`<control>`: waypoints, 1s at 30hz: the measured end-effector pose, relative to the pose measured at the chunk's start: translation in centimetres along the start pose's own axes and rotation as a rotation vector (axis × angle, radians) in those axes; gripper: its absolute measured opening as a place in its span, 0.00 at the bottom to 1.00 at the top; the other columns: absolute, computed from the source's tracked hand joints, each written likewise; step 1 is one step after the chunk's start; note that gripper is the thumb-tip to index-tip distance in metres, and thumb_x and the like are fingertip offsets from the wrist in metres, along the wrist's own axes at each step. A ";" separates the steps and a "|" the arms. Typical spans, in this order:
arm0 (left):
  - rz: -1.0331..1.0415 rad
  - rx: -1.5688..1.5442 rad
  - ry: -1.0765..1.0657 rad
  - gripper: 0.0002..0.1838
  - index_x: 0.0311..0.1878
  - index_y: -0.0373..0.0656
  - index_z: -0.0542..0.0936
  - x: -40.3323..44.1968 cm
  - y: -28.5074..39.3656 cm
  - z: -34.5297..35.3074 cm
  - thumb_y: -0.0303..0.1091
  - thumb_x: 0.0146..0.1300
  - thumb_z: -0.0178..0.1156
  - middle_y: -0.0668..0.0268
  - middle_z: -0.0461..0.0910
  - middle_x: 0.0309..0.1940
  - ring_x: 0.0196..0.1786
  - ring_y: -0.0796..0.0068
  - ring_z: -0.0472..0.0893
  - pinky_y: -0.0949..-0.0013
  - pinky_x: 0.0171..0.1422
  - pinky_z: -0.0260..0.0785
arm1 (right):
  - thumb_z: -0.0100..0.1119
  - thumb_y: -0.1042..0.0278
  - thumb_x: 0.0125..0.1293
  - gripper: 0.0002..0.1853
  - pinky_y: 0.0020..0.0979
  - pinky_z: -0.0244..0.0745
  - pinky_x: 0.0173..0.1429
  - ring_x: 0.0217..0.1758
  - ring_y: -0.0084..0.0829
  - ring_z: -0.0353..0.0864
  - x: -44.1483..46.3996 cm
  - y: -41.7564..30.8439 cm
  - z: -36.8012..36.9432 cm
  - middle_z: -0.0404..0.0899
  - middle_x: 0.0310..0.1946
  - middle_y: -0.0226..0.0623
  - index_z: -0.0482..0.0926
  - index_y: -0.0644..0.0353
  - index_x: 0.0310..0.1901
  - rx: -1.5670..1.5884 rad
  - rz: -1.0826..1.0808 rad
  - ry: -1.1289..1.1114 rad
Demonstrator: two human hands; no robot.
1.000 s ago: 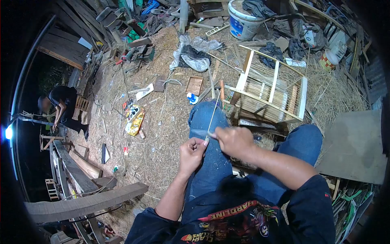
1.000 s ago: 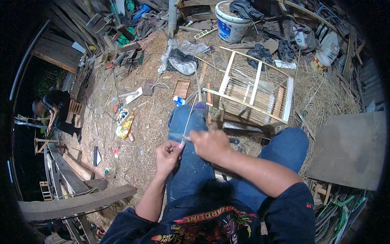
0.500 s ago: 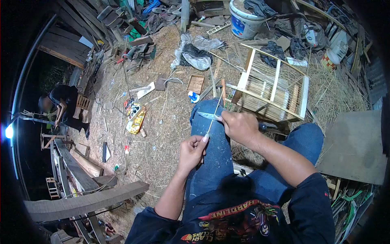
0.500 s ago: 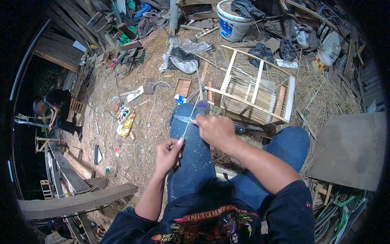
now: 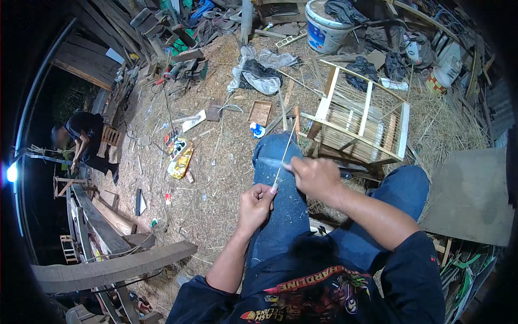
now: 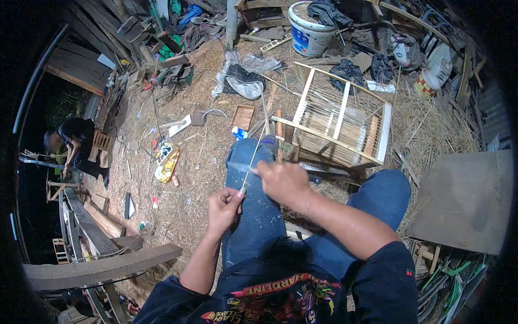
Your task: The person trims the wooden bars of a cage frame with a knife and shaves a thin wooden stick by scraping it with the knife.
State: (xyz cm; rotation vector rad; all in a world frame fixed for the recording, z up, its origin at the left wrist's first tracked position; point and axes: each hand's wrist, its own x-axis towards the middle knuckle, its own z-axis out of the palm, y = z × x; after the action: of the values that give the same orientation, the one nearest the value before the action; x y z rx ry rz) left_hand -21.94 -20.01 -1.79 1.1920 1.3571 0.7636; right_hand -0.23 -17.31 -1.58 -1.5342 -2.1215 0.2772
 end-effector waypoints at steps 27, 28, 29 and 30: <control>-0.042 0.023 -0.044 0.15 0.41 0.35 0.85 0.4 -0.3 -0.5 0.39 0.80 0.63 0.73 0.77 0.19 0.20 0.86 0.70 0.76 0.24 0.58 | 0.58 0.60 0.76 0.11 0.42 0.81 0.19 0.21 0.38 0.89 -0.3 0.3 0.8 0.85 0.20 0.38 0.79 0.53 0.34 -0.094 -0.060 0.070; -0.027 0.027 -0.043 0.16 0.41 0.35 0.85 0.4 -0.5 -0.4 0.40 0.80 0.62 0.72 0.77 0.19 0.19 0.86 0.70 0.76 0.24 0.58 | 0.58 0.59 0.77 0.12 0.42 0.81 0.20 0.21 0.37 0.89 -0.7 -0.3 0.9 0.85 0.20 0.38 0.79 0.53 0.34 -0.099 -0.084 0.035; -0.025 0.028 -0.043 0.16 0.41 0.35 0.85 0.5 -0.4 -0.5 0.40 0.80 0.62 0.72 0.77 0.19 0.19 0.86 0.70 0.76 0.24 0.58 | 0.57 0.59 0.77 0.12 0.42 0.81 0.19 0.20 0.36 0.88 -1.2 -0.8 0.8 0.85 0.20 0.38 0.79 0.53 0.34 -0.119 -0.152 0.045; -0.020 0.038 -0.052 0.16 0.42 0.36 0.85 0.5 -0.4 -0.5 0.40 0.81 0.61 0.73 0.76 0.19 0.19 0.86 0.69 0.76 0.24 0.58 | 0.57 0.59 0.77 0.12 0.42 0.81 0.19 0.20 0.36 0.88 -0.9 -0.7 0.6 0.85 0.20 0.38 0.79 0.53 0.34 -0.119 -0.152 0.046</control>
State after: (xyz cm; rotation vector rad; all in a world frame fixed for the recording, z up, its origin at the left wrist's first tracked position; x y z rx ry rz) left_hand -22.45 -19.55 -2.19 1.2180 1.3438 0.6907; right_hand -0.91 -18.37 -2.01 -1.4187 -2.2388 0.0630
